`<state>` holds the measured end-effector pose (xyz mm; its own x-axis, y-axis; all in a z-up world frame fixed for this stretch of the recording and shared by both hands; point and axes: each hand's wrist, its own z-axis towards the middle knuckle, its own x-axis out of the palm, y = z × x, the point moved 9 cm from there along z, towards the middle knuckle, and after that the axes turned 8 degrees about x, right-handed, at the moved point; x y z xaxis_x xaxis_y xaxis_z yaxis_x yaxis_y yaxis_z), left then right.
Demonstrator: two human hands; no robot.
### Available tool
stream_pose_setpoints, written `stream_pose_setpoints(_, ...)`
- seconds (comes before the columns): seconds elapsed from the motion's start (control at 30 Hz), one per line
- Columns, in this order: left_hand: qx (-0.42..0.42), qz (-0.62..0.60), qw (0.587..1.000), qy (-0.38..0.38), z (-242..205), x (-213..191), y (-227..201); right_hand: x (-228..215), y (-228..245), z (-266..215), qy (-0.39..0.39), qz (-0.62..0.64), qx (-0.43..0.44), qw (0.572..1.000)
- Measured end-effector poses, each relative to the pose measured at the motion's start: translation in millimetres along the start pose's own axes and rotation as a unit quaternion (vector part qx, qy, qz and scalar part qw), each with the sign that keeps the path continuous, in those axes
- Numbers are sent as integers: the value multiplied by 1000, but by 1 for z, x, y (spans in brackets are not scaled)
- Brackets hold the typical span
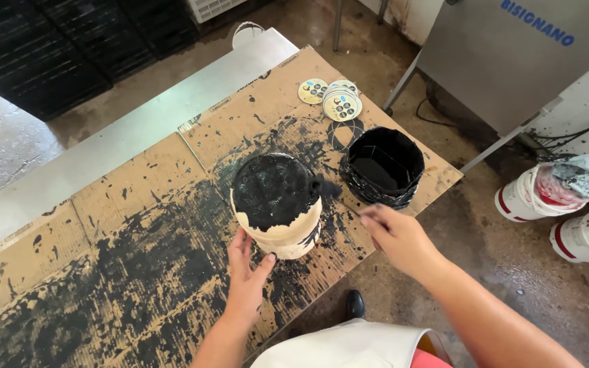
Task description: Applying black wax to a cheese wheel using a brush and rotating it for full coverage.
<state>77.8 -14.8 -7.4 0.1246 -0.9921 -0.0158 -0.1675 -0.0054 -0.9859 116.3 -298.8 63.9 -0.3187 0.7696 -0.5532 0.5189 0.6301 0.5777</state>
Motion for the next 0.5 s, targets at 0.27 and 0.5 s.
stream_pose_setpoints(0.27, 2, 31, 1000, 1, -1, -2, 3, 22, -1, 35, 18, 105, -24, 994)
stream_pose_setpoints(0.5, 11, 2, 1000, -1, 4, -5, 7, -18, 21, 4, -50, 86, -109, 989)
